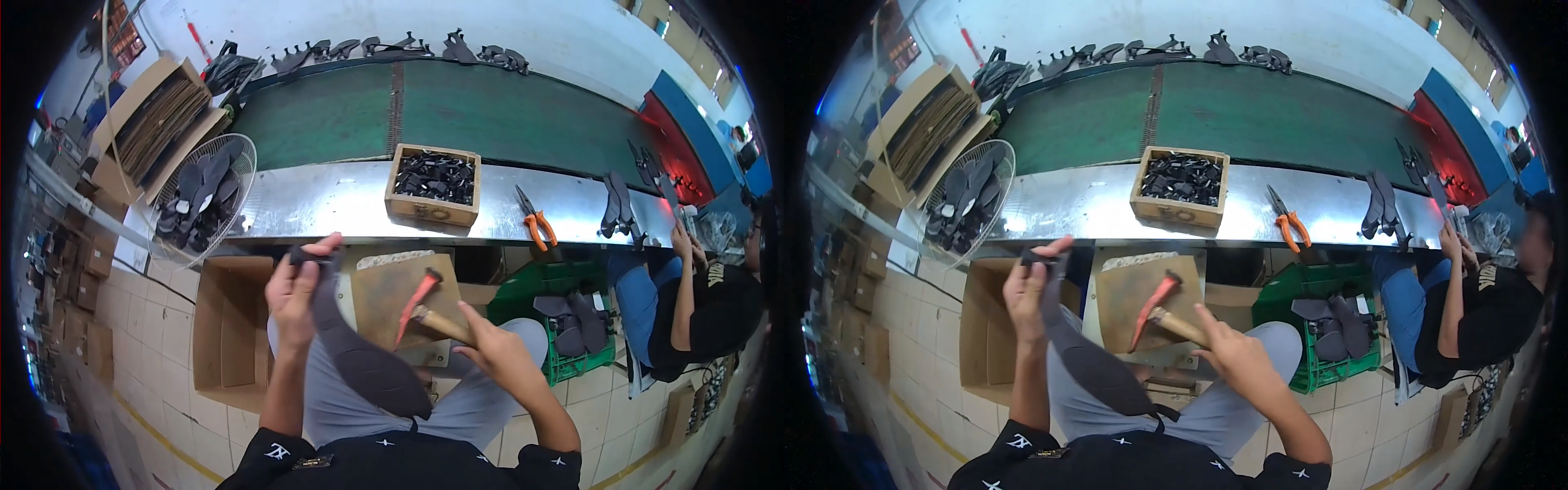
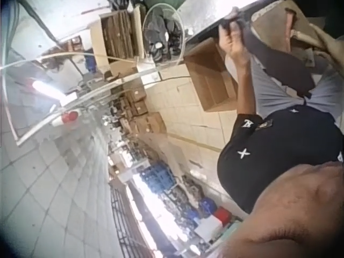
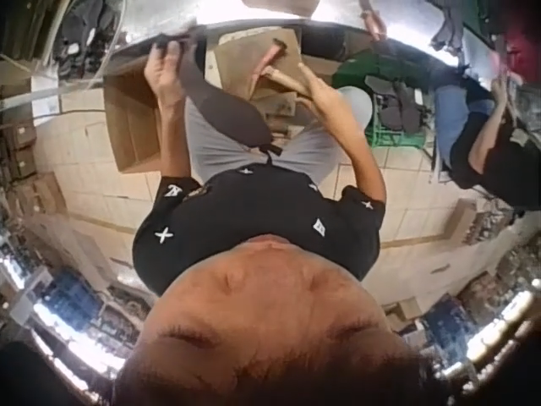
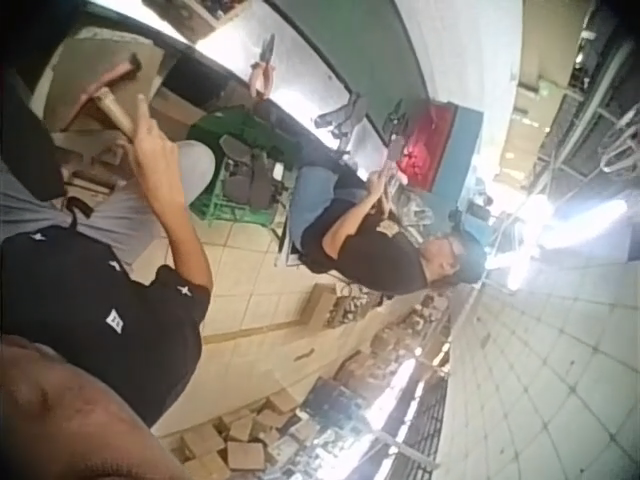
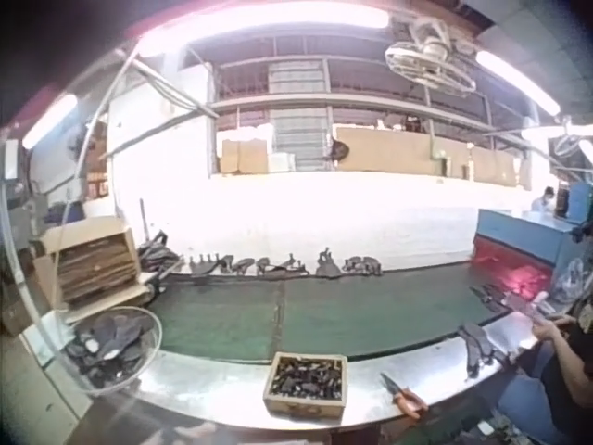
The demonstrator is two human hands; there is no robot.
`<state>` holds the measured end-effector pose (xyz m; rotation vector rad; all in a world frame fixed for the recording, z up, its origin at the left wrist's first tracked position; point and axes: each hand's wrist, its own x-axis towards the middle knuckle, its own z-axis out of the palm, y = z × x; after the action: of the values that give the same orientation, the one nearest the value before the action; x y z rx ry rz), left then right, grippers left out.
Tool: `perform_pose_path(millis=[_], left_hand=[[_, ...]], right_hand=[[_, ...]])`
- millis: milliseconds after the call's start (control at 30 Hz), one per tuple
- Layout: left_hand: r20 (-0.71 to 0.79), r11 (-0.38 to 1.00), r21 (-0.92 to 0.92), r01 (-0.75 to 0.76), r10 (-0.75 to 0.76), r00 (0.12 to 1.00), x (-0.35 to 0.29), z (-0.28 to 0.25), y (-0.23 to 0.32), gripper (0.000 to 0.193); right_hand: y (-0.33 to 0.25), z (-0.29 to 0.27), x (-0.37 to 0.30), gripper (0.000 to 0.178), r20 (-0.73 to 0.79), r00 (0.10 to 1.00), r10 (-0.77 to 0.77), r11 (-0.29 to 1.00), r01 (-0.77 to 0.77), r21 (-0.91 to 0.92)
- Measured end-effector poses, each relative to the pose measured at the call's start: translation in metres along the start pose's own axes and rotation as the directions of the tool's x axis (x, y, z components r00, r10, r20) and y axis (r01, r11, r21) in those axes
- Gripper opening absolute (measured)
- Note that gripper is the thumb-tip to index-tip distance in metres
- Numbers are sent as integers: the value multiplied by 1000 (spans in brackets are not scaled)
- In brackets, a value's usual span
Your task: Manually attaching components to shoe soles using a hammer and pliers in a factory setting.
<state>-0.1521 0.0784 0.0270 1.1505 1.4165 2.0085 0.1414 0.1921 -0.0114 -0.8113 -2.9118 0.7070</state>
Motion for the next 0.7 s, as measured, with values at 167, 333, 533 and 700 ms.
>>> perform_pose_path(millis=[167, 333, 533, 700], left_hand=[[19, 965, 261, 1, -7, 1000, -21, 29, -54, 24], [221, 426, 885, -186, -35, 975, -28, 20, -103, 34], [266, 489, 850, -194, -83, 960, -31, -3, -106, 54], [307, 493, 847, -200, -147, 940, -26, 0, -97, 67]], right_hand=[[-11, -13, -36, 36, -376, 906, 197, 847, 36, 530], [-65, -20, -47, 32, -476, 826, 302, 807, 43, 588], [-122, -59, -35, 35, -810, 586, -1, 600, 648, 468], [-57, 32, 26, 18, -558, 819, -132, 943, 277, 183]])
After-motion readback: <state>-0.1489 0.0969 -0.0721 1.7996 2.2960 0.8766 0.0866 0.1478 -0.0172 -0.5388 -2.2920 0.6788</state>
